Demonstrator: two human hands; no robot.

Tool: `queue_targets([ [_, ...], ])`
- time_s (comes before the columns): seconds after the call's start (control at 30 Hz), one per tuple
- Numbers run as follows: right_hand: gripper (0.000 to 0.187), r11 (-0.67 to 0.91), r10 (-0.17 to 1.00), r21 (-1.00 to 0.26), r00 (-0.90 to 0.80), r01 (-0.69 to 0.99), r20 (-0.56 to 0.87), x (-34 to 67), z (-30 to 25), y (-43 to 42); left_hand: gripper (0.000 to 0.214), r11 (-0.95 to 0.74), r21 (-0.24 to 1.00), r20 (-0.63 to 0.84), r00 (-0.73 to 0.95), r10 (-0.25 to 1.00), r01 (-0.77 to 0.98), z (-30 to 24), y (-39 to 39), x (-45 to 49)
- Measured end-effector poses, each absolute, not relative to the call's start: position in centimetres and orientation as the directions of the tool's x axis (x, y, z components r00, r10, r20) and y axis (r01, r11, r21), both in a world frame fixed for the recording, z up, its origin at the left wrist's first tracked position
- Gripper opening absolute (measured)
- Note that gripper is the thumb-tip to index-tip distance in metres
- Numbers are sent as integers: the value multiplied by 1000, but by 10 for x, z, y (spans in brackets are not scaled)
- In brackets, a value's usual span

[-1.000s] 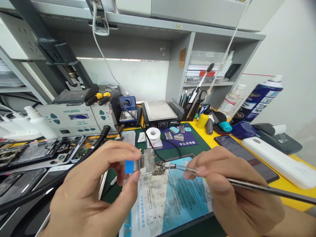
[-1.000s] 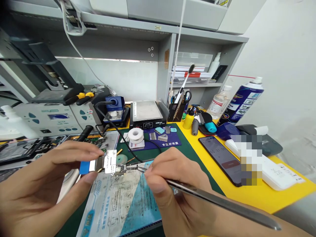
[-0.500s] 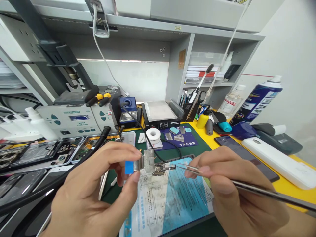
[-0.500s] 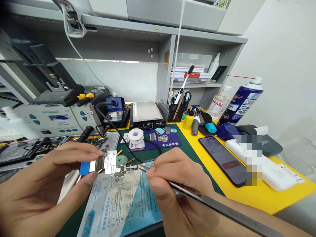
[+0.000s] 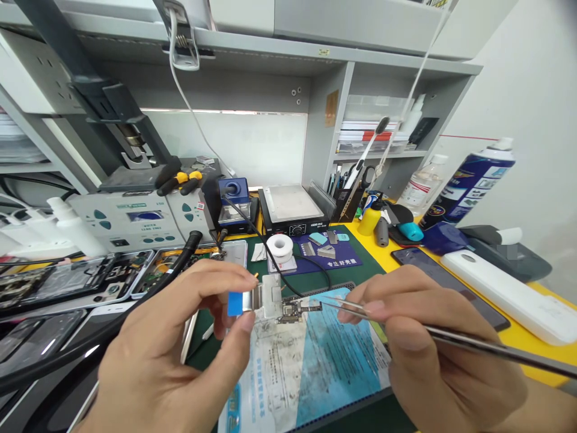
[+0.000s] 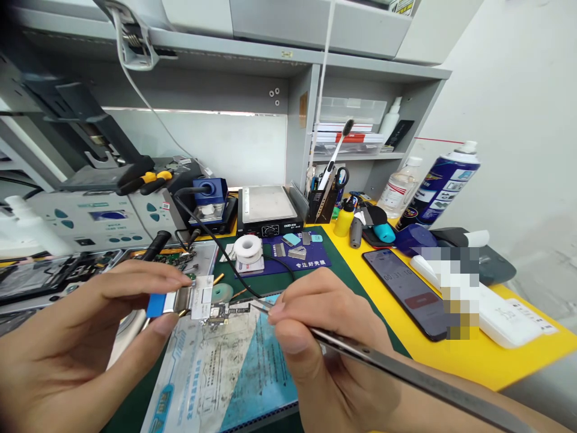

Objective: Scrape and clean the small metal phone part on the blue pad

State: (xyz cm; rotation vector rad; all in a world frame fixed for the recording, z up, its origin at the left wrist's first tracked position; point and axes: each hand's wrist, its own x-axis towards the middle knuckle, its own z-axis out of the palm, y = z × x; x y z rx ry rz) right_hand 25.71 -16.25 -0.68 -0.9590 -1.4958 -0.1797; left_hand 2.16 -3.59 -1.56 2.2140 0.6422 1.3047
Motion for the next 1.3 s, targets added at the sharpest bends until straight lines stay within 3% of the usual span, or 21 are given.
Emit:
queue_targets([
  [0.17, 13, 684, 363, -338, 101, 647, 926, 252, -2, -160, 21, -774, 616, 656, 448, 607, 148, -13, -36, 22],
  [0.77, 15, 670, 414, -360, 76, 649, 907, 250, 8, -163, 19, -785, 601, 669, 442, 598, 153, -12, -36, 22],
  [1.3, 15, 668, 358, -333, 105, 665, 928, 245, 12, -158, 22, -772, 619, 651, 456, 606, 143, -15, -36, 20],
])
